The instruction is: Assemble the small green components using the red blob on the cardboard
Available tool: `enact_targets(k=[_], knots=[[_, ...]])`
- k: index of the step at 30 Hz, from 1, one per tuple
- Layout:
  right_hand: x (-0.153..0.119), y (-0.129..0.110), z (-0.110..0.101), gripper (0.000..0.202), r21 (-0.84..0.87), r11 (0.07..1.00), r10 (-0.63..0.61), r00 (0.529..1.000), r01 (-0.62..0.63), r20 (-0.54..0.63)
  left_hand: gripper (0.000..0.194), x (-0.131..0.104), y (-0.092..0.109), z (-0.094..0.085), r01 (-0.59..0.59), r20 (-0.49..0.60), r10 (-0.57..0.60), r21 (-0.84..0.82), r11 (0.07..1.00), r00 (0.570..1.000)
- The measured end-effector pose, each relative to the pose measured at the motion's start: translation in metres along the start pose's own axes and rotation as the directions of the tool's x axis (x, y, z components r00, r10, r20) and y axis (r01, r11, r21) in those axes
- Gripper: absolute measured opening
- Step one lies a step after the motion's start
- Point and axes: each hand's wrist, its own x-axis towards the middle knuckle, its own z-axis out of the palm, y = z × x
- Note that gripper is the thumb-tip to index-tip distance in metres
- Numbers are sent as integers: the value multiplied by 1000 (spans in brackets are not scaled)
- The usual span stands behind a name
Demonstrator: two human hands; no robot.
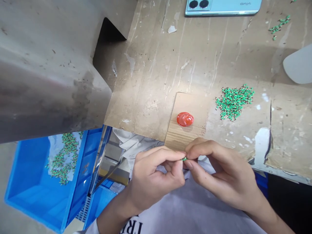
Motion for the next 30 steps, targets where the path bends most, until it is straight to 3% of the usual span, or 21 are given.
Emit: enact_targets(k=[3,8,12,15,18,20,23,30], knots=[[-2,-2,0,11,-13,999,47,999,-47,-14,23,-1,-1,2,33,-23,-33,-19,999,999],[-4,3,-6,15,-27,999,-25,1000,25,0,21,2,0,5,176,6,-180,-227,958,984],[-4,6,-10,22,-19,997,-77,997,77,-18,20,5,3,2,375,136,-351,-422,826,927],[-3,3,-9,21,-21,999,-44,993,42,-108,17,4,0,-3,454,238,-387,-420,786,891],[1,-2,-5,8,89,994,76,983,-62,-166,35,1,-8,-4,332,185,-281,-384,862,942],[3,-5,-2,9,206,970,160,976,-128,-147,31,-1,-14,-2,163,99,-135,-372,914,986],[6,-8,1,19,315,932,219,970,-177,-103,21,0,-21,2,-4,27,15,-360,933,1000],[4,-7,1,10,365,916,204,977,-168,-63,22,3,-26,3,10,55,13,-393,919,998]])
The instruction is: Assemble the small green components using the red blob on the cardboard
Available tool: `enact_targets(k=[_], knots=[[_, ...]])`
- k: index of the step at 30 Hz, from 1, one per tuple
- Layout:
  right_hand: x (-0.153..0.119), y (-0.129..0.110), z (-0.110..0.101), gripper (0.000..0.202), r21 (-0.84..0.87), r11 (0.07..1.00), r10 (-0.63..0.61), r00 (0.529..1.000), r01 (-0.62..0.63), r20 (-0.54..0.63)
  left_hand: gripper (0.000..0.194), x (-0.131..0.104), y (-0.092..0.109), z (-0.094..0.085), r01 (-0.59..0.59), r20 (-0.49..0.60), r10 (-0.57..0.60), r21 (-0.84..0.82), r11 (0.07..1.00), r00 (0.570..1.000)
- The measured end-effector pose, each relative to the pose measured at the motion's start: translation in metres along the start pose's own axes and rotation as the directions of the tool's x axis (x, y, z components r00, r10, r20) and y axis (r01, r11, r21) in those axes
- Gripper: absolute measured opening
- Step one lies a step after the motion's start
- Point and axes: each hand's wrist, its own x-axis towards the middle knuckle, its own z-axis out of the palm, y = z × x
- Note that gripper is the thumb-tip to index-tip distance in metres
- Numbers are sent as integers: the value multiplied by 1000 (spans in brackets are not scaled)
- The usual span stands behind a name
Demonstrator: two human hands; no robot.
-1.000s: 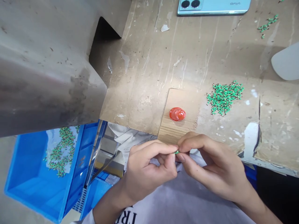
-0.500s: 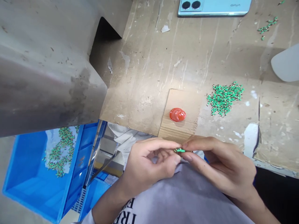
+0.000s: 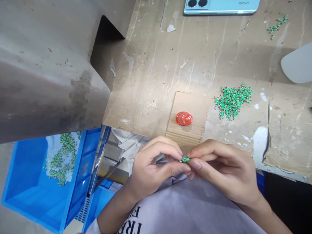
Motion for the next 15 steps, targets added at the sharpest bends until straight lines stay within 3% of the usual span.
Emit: enact_targets(k=[5,10,15], knots=[[2,-1,1,19,5,1000,24,1000,-24,7,20,-2,-5,-1,9,5,-9,-55,998,1000],[1,-2,1,26,31,998,59,997,-60,41,23,0,-10,0,-87,-8,87,-65,994,996],[0,0,2,19,103,994,35,997,-43,76,27,2,-17,2,-192,-22,191,-78,978,981]])
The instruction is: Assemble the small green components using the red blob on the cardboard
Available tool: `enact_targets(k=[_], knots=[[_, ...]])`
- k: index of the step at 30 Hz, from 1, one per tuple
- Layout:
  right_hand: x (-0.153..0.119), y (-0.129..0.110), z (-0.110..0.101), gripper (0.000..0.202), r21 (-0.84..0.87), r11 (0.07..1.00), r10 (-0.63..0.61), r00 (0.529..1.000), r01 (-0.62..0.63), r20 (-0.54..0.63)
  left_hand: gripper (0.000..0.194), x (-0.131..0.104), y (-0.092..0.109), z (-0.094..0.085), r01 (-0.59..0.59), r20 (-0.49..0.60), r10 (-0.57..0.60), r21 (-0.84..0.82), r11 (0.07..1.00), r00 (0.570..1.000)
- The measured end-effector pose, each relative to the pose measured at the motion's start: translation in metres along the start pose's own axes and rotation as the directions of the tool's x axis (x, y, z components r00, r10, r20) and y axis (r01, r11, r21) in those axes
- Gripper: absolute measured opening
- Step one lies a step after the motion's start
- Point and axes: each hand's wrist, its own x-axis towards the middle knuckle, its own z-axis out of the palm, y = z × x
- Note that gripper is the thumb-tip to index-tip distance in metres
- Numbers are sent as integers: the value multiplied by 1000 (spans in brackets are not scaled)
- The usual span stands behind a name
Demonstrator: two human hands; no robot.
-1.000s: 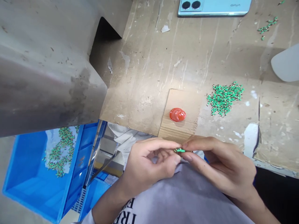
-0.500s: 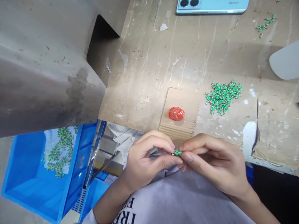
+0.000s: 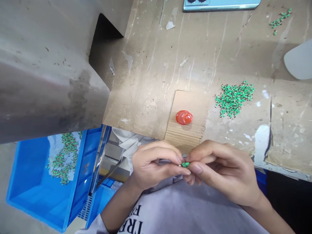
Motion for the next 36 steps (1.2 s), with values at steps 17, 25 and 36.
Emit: enact_targets(k=[17,25,36], knots=[[-8,7,-2,15,-59,993,-103,994,101,-27,26,2,1,5,-38,46,37,8,999,998],[-6,7,6,19,-113,986,-122,992,119,-26,44,-6,-4,4,-73,-36,70,-77,994,997],[-8,10,5,11,-50,993,-103,994,104,20,51,-3,0,7,-10,-39,5,-122,992,999]])
